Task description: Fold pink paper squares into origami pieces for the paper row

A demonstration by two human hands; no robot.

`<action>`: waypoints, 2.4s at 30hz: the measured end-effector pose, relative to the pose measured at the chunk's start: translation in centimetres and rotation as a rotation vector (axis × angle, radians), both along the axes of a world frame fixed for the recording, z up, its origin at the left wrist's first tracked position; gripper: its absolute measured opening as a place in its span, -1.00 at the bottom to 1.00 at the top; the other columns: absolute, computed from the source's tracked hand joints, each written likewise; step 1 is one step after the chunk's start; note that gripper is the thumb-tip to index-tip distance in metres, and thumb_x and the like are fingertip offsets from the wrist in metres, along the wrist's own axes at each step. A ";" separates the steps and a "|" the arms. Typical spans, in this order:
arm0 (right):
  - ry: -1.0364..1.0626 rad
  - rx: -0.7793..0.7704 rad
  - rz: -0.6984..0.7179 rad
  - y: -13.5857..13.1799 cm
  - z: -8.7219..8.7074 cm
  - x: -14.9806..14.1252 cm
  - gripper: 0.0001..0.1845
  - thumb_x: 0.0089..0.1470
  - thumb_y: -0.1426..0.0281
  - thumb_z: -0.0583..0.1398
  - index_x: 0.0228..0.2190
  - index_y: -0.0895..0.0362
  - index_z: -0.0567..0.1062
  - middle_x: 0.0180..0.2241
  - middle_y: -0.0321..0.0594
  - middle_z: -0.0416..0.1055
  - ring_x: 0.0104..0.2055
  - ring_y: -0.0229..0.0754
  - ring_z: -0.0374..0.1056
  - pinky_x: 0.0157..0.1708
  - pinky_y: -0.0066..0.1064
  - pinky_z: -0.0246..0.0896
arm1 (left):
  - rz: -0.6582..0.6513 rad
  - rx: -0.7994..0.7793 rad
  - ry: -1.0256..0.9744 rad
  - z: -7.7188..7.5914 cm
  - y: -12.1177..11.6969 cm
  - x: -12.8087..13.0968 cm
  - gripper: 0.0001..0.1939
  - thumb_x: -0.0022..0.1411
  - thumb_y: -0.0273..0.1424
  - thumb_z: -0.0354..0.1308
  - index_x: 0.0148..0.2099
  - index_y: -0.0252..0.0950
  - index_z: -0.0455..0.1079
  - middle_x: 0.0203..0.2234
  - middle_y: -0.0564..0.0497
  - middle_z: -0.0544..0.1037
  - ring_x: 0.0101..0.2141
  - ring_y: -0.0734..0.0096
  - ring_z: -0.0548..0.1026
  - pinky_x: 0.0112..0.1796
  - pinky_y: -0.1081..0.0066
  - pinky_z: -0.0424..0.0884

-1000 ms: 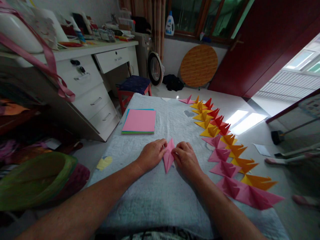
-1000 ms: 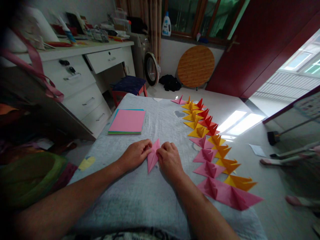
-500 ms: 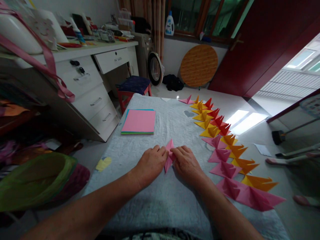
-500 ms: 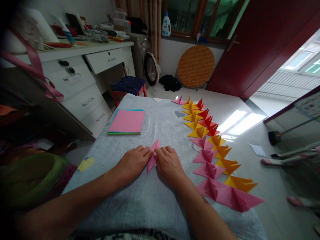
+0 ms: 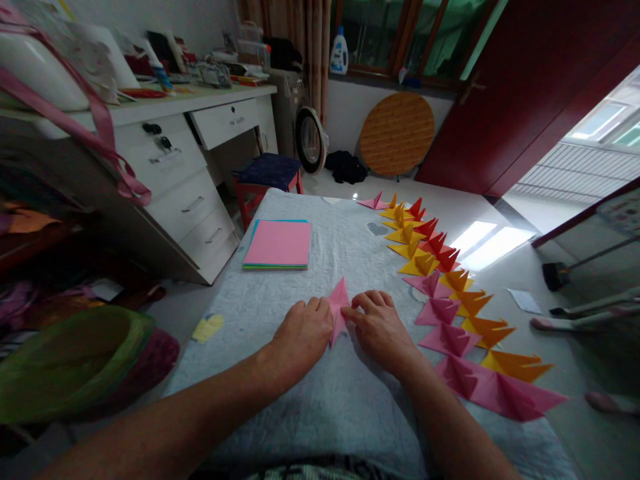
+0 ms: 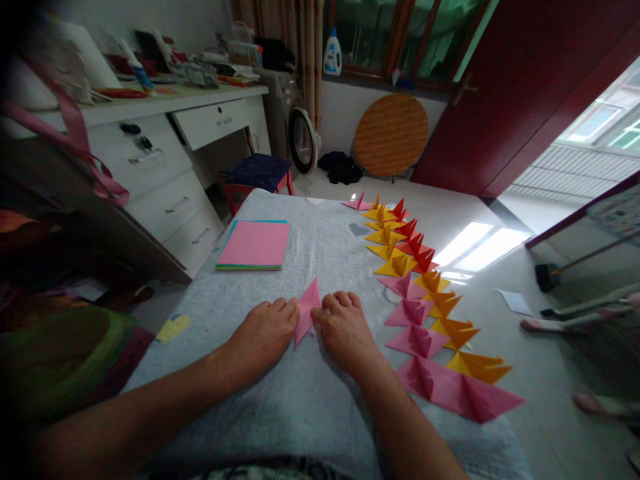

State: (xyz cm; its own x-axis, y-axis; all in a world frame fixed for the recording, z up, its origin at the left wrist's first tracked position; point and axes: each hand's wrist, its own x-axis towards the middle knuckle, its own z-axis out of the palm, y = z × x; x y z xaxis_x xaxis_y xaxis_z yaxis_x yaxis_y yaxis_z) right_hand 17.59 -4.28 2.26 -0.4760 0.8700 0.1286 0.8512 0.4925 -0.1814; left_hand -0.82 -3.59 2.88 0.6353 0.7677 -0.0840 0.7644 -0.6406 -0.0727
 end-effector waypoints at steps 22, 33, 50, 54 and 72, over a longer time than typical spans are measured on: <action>0.250 -0.002 -0.109 0.2 -0.8 0.5 -0.85 0.06 0.54 0.10 -0.32 0.15 0.43 -0.35 -0.11 0.44 -0.21 -0.03 0.27 -0.13 -0.18 0.16 | 0.054 -0.084 -0.189 -0.1 1.5 -0.7 -0.79 0.33 -0.57 0.00 -0.10 -0.35 0.44 -0.21 -0.16 0.57 -0.17 0.13 0.51 -0.15 0.21 0.45; 0.559 -0.003 -0.129 0.6 -2.1 -0.2 -0.70 0.05 0.54 0.10 -0.13 0.14 0.36 -0.22 -0.09 0.45 -0.14 -0.04 0.35 -0.09 -0.21 0.28 | 0.247 -0.333 -0.804 -1.4 3.1 -1.2 -0.41 0.16 -0.66 -0.01 0.24 -0.28 0.22 -0.16 -0.06 0.57 -0.22 0.30 0.54 -0.11 0.32 0.42; 1.212 -0.380 -0.178 1.1 -1.3 0.3 -0.82 0.09 0.32 0.25 -0.22 0.07 0.51 -0.30 -0.25 0.49 -0.30 -0.21 0.38 -0.30 -0.40 0.27 | 0.033 -0.414 -1.091 -0.4 3.7 -1.9 -0.82 0.32 -0.28 0.16 -0.22 -0.29 0.47 -0.31 0.02 0.49 -0.32 0.41 0.43 -0.26 0.42 0.32; 1.384 -0.596 -0.161 1.1 -0.8 0.2 -0.78 0.06 0.20 0.31 -0.29 0.07 0.51 -0.39 -0.28 0.47 -0.40 -0.25 0.36 -0.39 -0.43 0.24 | -0.093 -0.458 -1.131 -0.1 3.5 -2.0 -0.81 0.30 -0.25 0.19 -0.25 -0.28 0.47 -0.31 0.02 0.49 -0.27 0.39 0.42 -0.22 0.42 0.31; 1.509 -0.547 -0.212 1.2 -1.3 -0.4 -0.68 -0.04 0.23 0.40 -0.31 0.05 0.42 -0.44 -0.37 0.37 -0.43 -0.29 0.30 -0.40 -0.45 0.23 | -0.013 -0.352 -1.213 -0.1 2.4 -0.5 -0.89 0.18 -0.50 0.12 -0.40 -0.31 0.42 -0.36 0.02 0.44 -0.33 0.42 0.38 -0.31 0.45 0.31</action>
State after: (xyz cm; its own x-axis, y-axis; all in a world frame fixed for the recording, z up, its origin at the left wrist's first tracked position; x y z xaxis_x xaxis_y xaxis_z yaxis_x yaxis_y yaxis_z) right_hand 17.21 -3.11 0.95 -0.0819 0.9966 0.0124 -0.2143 -0.0055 -0.9767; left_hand -1.36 -1.18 2.80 0.4545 0.8153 0.3588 0.2133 -0.4907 0.8448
